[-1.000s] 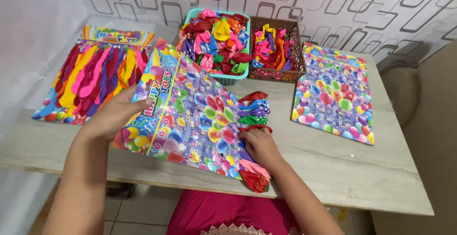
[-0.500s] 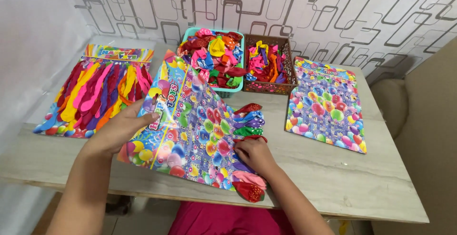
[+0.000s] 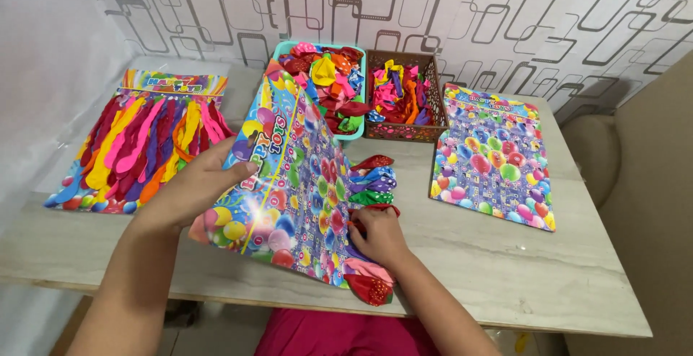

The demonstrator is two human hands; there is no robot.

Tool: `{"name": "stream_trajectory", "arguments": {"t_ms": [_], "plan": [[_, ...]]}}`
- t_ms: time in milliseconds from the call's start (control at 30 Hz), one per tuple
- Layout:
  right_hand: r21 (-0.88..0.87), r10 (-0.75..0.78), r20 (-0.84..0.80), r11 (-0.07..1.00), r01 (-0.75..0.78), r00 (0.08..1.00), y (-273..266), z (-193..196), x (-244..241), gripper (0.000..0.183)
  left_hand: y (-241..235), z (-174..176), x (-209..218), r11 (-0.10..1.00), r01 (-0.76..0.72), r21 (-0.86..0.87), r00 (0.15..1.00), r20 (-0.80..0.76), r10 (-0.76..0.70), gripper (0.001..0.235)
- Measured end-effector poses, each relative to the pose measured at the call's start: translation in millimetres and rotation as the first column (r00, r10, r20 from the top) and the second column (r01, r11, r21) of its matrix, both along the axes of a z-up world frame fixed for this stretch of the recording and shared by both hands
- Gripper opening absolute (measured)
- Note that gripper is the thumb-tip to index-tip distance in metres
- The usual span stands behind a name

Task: Arranging colorful balloons from baskets onto a printed cardboard display sheet for retail packaging.

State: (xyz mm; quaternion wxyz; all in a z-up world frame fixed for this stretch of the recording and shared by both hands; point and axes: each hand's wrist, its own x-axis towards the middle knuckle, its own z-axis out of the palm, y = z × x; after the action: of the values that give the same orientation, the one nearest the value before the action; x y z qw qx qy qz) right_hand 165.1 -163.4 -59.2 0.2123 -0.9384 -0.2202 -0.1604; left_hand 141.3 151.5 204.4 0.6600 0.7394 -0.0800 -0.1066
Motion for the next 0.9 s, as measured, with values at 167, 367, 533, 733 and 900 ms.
{"name": "stream_trajectory", "arguments": {"t_ms": [167,367,533,733,900], "plan": [[0.008,-0.004,0.029,1.0,0.004,1.0,0.6,5.2,-1.0,0.015,-2.6,6.0,-5.3,0.998,0.008,0.068,1.0,0.01,-0.008,0.042],[0.035,-0.008,0.077,0.999,0.005,0.997,1.6,6.8,-2.2,0.016,-1.6,8.5,-11.9,0.995,-0.003,0.098,0.998,0.069,-0.004,0.041],[-0.068,0.081,0.131,0.995,-0.072,0.988,-23.3,16.9,-3.8,0.013,8.4,19.0,-14.6,0.964,-0.134,0.231,0.988,-0.043,0.148,0.047],[0.024,-0.044,0.074,0.999,0.042,0.996,-70.9,44.5,-28.6,0.028,61.4,-61.6,4.2,0.82,-0.267,0.506,0.864,-0.252,0.436,0.045],[0.011,0.354,-0.087,0.935,-0.355,0.931,-41.9,97.4,-81.3,0.055,81.5,-131.9,11.6,0.819,-0.221,0.53,0.884,-0.247,0.398,0.057]]}}
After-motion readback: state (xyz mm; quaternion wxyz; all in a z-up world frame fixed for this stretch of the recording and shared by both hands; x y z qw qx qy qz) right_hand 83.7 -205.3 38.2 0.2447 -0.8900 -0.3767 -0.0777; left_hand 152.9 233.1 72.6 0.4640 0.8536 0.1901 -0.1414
